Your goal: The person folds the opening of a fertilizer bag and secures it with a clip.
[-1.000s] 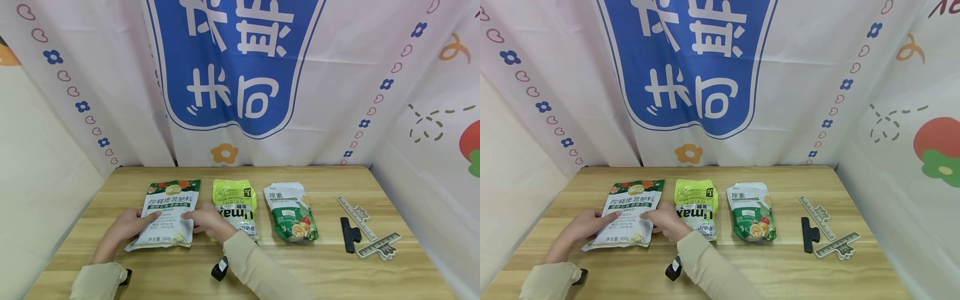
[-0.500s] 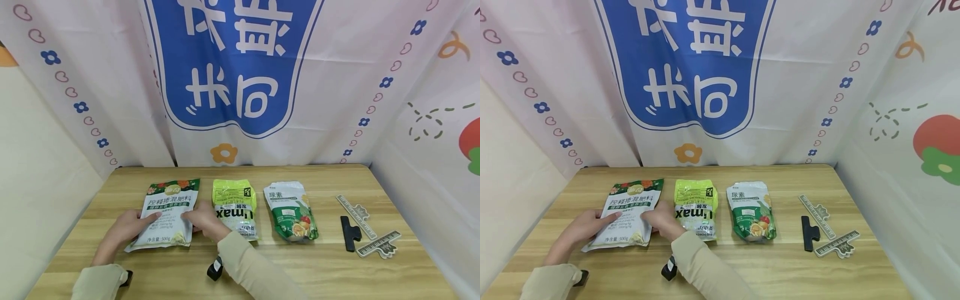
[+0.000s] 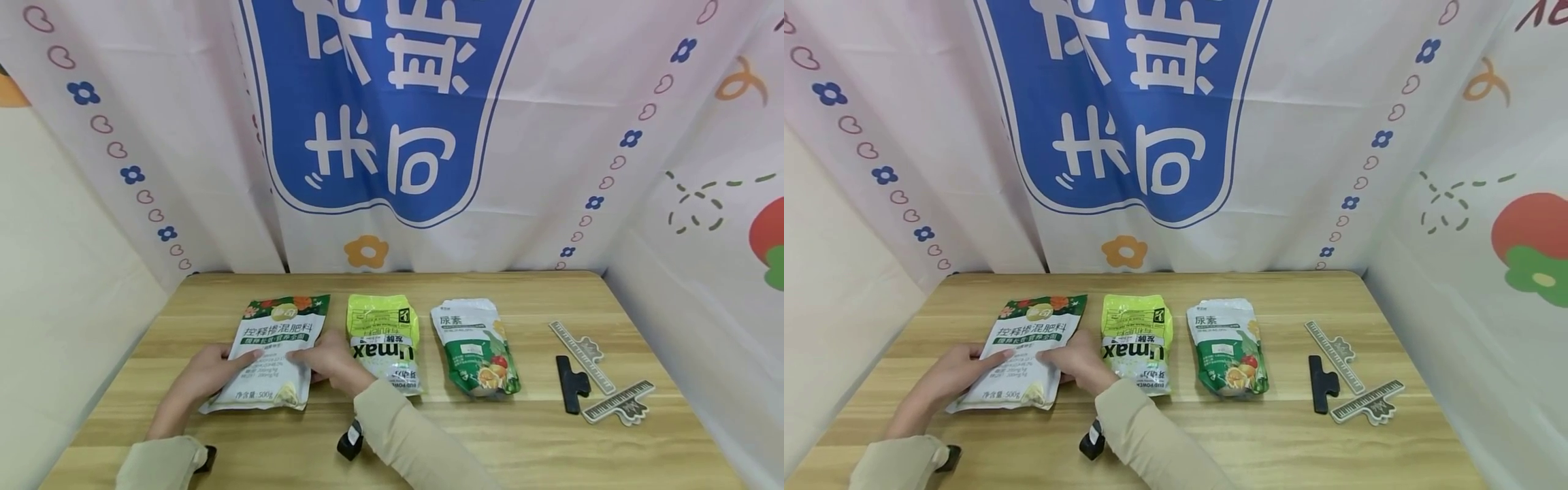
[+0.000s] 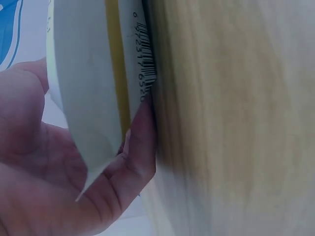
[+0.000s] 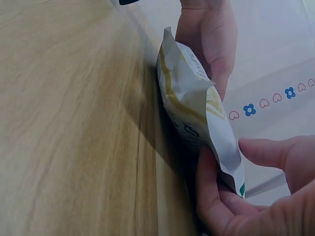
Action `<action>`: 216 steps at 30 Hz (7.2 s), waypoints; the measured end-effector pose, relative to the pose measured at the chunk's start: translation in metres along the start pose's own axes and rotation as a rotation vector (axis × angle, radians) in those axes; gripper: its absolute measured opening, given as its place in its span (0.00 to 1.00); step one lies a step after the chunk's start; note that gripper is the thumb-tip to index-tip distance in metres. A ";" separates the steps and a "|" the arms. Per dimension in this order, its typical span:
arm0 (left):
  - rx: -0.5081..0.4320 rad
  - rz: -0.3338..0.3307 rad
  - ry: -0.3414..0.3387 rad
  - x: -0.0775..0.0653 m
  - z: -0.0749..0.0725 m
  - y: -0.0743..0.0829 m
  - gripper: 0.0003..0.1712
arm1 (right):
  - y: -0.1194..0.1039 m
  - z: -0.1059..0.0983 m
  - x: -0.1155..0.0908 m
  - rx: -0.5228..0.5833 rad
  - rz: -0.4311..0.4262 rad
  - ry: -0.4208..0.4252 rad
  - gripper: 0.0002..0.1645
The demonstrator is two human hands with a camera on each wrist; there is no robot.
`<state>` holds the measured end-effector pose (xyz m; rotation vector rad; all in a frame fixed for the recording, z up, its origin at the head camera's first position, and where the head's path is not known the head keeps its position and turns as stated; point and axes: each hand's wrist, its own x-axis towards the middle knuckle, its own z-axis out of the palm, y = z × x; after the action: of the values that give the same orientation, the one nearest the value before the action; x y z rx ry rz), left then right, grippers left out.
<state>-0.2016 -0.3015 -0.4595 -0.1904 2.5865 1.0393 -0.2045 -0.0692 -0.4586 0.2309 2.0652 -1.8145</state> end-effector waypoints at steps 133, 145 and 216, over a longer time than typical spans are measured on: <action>-0.410 0.370 -0.343 -0.073 0.081 0.109 0.39 | 0.035 -0.180 -0.111 -0.254 -0.292 -0.108 0.23; -0.344 0.428 -0.326 -0.079 0.093 0.125 0.36 | 0.042 -0.202 -0.121 -0.295 -0.273 -0.091 0.27; -0.079 0.644 -0.100 -0.097 0.076 0.131 0.22 | -0.011 -0.216 -0.145 -0.220 -0.571 -0.166 0.09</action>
<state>-0.1235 -0.1544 -0.3903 0.7026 2.5620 1.3087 -0.1137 0.1594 -0.3729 -0.6068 2.3364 -1.7898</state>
